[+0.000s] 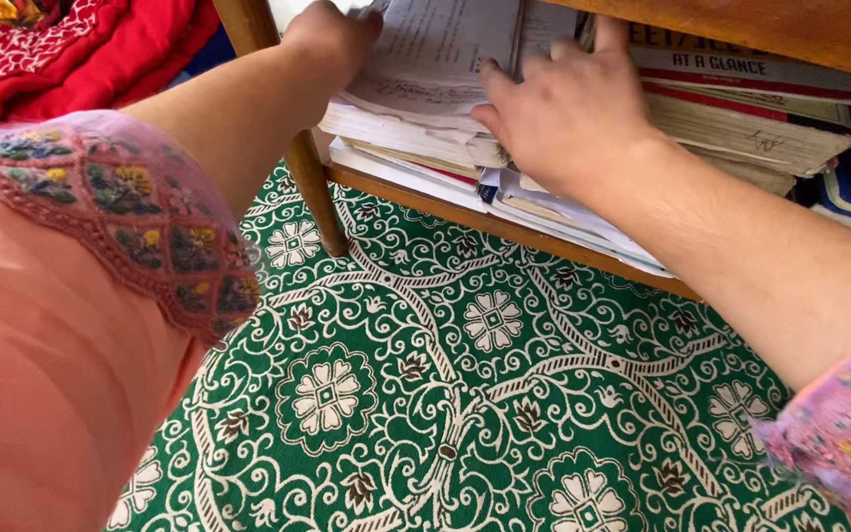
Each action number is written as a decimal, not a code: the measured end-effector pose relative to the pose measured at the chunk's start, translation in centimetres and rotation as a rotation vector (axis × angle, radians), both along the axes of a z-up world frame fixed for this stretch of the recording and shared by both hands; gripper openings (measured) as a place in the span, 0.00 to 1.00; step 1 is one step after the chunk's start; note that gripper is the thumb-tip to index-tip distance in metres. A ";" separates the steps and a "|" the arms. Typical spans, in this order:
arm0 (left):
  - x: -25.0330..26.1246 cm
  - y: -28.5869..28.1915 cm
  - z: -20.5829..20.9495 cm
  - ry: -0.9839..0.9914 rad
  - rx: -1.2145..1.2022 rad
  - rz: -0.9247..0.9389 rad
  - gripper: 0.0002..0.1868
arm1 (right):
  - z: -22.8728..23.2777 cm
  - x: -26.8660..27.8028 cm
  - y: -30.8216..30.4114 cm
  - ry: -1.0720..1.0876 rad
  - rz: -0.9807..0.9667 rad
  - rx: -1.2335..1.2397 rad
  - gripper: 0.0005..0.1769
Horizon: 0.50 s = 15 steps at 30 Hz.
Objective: The person organizes books and papers by picking them up from a pile on the floor and placing them onto a shelf underneath a desk.
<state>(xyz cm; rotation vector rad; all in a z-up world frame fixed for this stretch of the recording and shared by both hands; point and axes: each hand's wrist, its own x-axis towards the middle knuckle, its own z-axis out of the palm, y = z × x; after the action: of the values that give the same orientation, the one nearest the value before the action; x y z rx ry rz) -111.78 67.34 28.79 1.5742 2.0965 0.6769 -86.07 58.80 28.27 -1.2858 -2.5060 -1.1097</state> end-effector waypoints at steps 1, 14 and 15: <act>-0.1 -0.4 0.1 -0.160 0.065 0.023 0.34 | -0.2 0.2 0.4 0.003 -0.002 0.000 0.27; 0.0 -2.7 -1.3 -0.143 0.139 -0.037 0.38 | -2.3 0.3 0.7 -0.048 0.051 0.185 0.33; 0.0 -2.4 -1.4 -0.143 0.138 -0.039 0.38 | -2.4 0.3 0.7 -0.082 0.041 0.166 0.27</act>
<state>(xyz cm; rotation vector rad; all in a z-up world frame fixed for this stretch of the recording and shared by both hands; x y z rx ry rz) -111.78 64.98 27.35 1.5841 1.9473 0.9096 -85.72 59.54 25.82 -1.1633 -2.4237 -1.3549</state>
